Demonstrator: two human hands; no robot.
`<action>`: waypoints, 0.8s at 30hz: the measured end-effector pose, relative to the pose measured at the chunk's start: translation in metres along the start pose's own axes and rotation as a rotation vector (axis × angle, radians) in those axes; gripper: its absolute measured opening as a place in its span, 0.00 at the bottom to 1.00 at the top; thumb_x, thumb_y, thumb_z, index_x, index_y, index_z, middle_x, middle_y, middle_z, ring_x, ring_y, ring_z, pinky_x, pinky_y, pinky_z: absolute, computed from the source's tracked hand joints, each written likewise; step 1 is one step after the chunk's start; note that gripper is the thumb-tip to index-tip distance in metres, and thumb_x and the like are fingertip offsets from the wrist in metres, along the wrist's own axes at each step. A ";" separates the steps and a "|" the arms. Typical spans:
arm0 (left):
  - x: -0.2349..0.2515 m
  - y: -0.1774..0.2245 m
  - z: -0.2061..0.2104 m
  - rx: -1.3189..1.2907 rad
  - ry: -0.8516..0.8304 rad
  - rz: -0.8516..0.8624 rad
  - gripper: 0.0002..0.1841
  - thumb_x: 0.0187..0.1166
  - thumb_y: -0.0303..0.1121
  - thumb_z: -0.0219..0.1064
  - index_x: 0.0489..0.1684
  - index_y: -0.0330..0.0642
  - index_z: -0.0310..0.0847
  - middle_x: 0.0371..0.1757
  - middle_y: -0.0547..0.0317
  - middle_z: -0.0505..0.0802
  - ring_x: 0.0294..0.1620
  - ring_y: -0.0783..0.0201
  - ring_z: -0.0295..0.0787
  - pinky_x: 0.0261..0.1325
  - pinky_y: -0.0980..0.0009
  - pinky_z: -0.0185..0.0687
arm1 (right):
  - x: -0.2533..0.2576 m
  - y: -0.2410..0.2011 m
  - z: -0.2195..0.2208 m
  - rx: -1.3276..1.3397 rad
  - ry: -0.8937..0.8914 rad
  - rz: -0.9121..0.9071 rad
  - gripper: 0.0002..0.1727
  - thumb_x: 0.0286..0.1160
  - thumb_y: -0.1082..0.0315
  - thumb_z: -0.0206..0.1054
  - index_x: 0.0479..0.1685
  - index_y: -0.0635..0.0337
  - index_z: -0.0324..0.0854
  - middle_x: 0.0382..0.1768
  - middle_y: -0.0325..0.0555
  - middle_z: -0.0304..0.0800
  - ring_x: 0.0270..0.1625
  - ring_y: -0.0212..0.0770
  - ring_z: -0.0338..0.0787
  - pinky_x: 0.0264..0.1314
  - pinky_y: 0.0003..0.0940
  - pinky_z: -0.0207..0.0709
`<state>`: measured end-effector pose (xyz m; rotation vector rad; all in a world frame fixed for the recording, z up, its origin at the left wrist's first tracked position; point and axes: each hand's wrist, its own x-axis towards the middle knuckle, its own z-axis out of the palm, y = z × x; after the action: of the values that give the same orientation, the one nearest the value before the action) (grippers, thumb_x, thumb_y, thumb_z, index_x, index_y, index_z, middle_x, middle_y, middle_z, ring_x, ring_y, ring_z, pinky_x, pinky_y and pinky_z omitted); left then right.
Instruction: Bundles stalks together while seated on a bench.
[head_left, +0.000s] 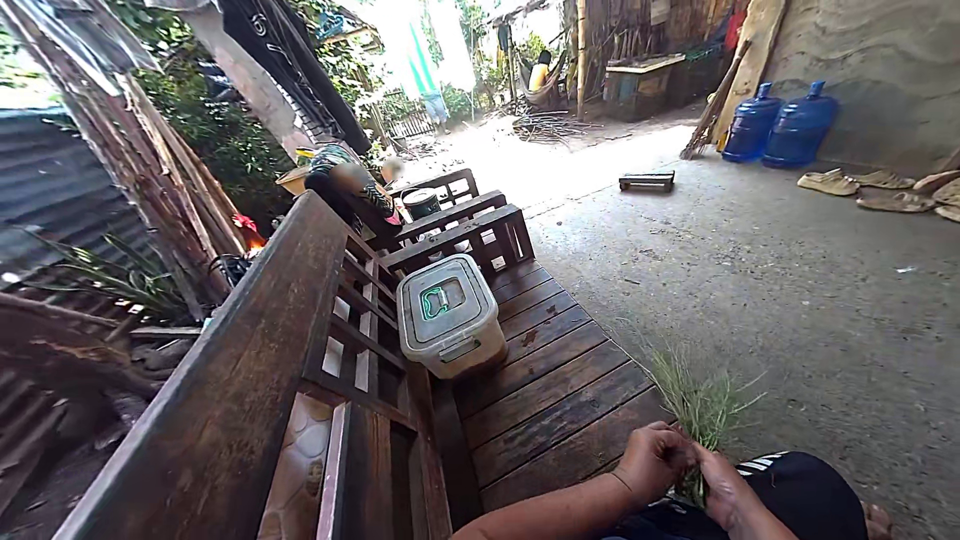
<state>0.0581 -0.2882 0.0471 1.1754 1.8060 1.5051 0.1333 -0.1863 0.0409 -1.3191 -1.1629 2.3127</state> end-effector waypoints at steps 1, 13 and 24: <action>0.003 0.003 0.003 0.054 -0.036 0.016 0.07 0.77 0.18 0.66 0.42 0.21 0.89 0.51 0.32 0.91 0.55 0.48 0.90 0.65 0.58 0.83 | -0.001 -0.001 -0.003 0.053 -0.005 0.001 0.14 0.93 0.60 0.51 0.55 0.58 0.78 0.36 0.44 0.89 0.36 0.36 0.90 0.38 0.35 0.86; 0.002 0.026 0.008 0.433 -0.308 0.069 0.14 0.83 0.16 0.55 0.55 0.20 0.86 0.66 0.26 0.86 0.73 0.35 0.81 0.80 0.47 0.72 | -0.004 -0.005 -0.012 0.214 -0.112 0.012 0.18 0.95 0.57 0.47 0.42 0.54 0.78 0.27 0.40 0.88 0.29 0.31 0.89 0.31 0.28 0.85; 0.009 0.042 -0.004 0.525 -0.259 0.104 0.19 0.85 0.20 0.56 0.71 0.34 0.83 0.64 0.35 0.91 0.66 0.39 0.89 0.70 0.43 0.81 | -0.009 -0.006 -0.015 0.245 -0.178 -0.002 0.20 0.94 0.62 0.39 0.41 0.50 0.78 0.27 0.37 0.90 0.28 0.29 0.90 0.29 0.27 0.86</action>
<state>0.0627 -0.2816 0.0895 1.6429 2.0382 0.8884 0.1498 -0.1794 0.0471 -1.0441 -0.8894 2.5178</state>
